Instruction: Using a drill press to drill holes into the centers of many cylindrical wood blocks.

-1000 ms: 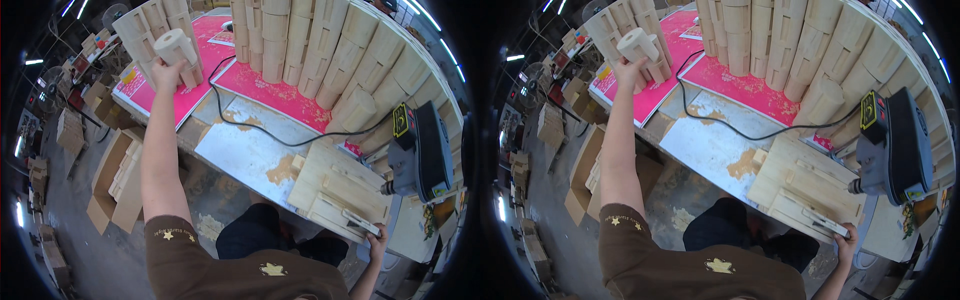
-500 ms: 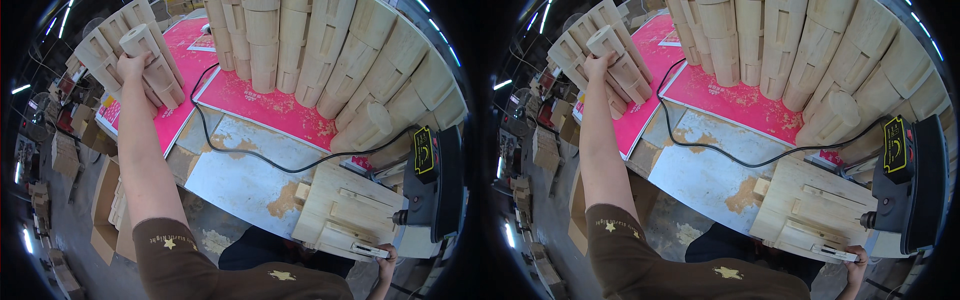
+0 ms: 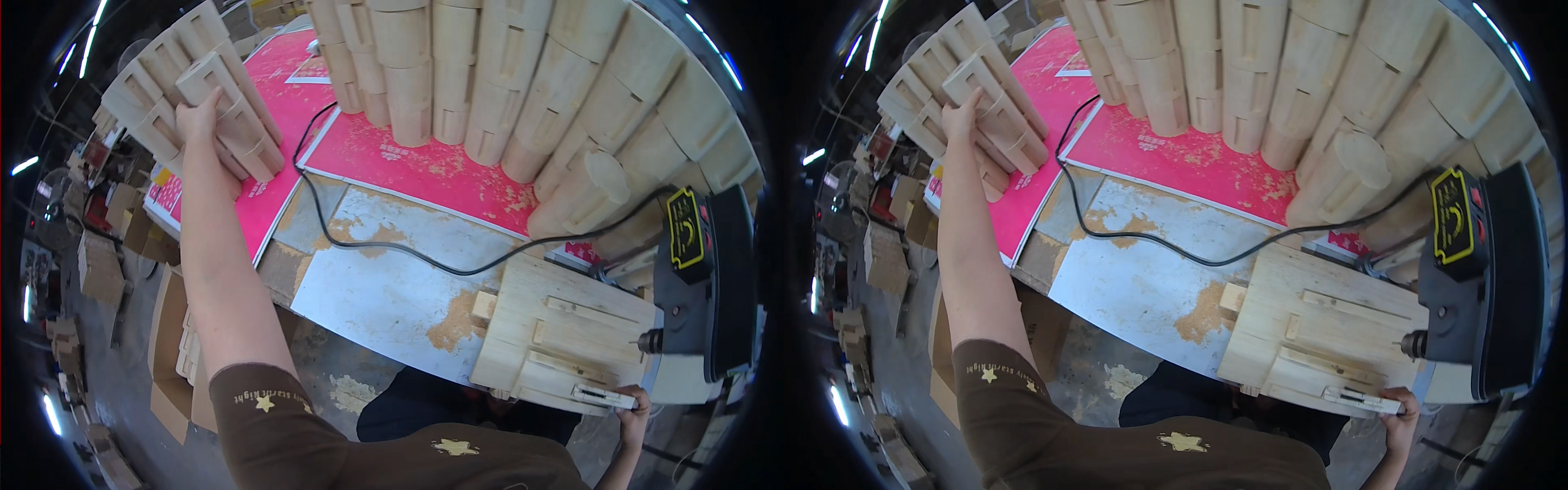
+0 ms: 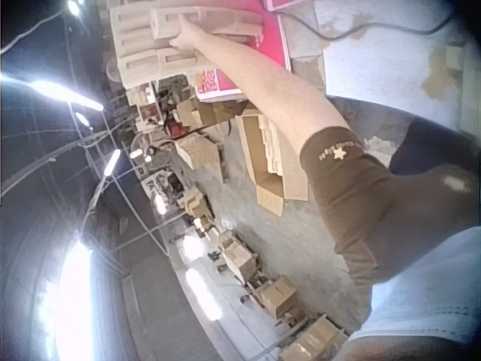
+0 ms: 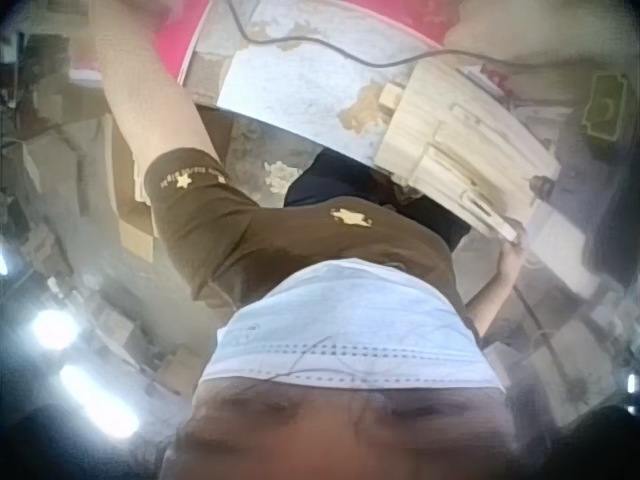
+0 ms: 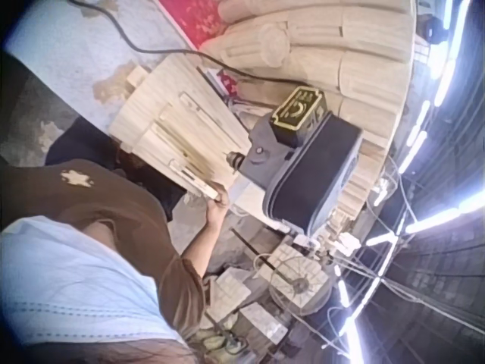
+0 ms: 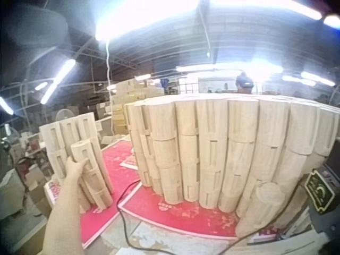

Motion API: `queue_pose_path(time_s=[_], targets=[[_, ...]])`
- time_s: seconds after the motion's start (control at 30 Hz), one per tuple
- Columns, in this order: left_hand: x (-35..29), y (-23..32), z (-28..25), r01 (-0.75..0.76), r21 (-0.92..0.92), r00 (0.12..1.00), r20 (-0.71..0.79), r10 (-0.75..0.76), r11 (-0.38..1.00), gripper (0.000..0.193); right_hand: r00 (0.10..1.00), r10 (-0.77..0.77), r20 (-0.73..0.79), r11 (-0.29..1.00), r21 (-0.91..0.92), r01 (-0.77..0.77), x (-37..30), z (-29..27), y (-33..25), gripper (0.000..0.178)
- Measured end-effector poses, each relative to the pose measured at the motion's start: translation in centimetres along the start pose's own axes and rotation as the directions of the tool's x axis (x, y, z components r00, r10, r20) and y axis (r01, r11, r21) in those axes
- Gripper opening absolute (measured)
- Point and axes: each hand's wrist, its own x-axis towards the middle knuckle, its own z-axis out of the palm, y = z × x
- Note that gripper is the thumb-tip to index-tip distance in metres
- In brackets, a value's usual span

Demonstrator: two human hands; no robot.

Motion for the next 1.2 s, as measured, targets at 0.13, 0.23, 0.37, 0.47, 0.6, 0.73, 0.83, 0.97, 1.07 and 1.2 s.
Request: queue_pose_path(time_s=[0.13, 0.23, 0.37, 0.47, 0.6, 0.73, 0.83, 0.97, 1.07, 1.2], targets=[[-3.8, 1.1, -0.8, 0.091, -0.186, 0.993, 0.092, -0.075, 0.978, 0.086, 0.998, -0.06, 0.01, 0.99, -0.126, 0.061, 0.3, -0.3, 0.3, 0.036], [-11.4, 5.7, -1.3, -0.119, 0.049, 0.988, -0.095, 0.124, 0.992, 0.084, 0.998, -0.06, 0.024, 0.997, -0.047, 0.061, 0.9, 0.6, -0.9, 0.027], [-24.6, 15.0, -2.5, -0.181, -0.625, 0.832, 0.314, 0.456, 0.76, 0.076, 1.0, -0.018, 0.025, 0.999, 0.039, 0.017, 0.9, 0.7, -0.7, 0.023], [-33.4, 22.0, -5.5, -0.028, -0.738, 0.574, 0.54, 0.616, 0.674, 0.076, 1.0, -0.003, 0.023, 0.999, 0.055, 0.002, 0.6, 0.7, -1.0, 0.021], [-40.2, 27.0, -6.6, 0.125, -0.765, 0.383, 0.625, 0.68, 0.632, 0.077, 0.998, -0.042, 0.043, 0.995, 0.095, 0.038, 0.8, 0.9, -1.2, 0.021], [-43.6, 28.8, -4.6, 0.465, -0.681, 0.28, 0.72, 0.635, 0.567, 0.09, 0.99, -0.122, 0.071, 0.987, 0.118, 0.114, 1.4, 0.9, -0.1, 0.023], [-45.7, 30.8, -5.9, 0.354, -0.699, 0.416, 0.712, 0.565, 0.621, 0.095, 0.99, -0.129, 0.054, 0.986, 0.115, 0.122, 1.2, 0.8, 0.3, 0.022], [-46.4, 31.4, -6.6, 0.299, -0.653, 0.572, 0.706, 0.417, 0.695, 0.095, 0.988, -0.135, 0.071, 0.984, 0.128, 0.126, 1.3, 0.8, 0.3, 0.022], [-44.7, 30.7, -8.6, 0.278, -0.67, 0.636, 0.666, 0.391, 0.688, 0.094, 0.988, -0.145, 0.062, 0.98, 0.145, 0.134, 1.3, 0.9, 0.2, 0.021], [-41.5, 29.8, -16.1, 0.266, -0.729, 0.543, 0.654, 0.526, 0.631, 0.086, 0.983, -0.171, 0.066, 0.977, 0.143, 0.16, 0.9, 0.9, 0.7, 0.02]])
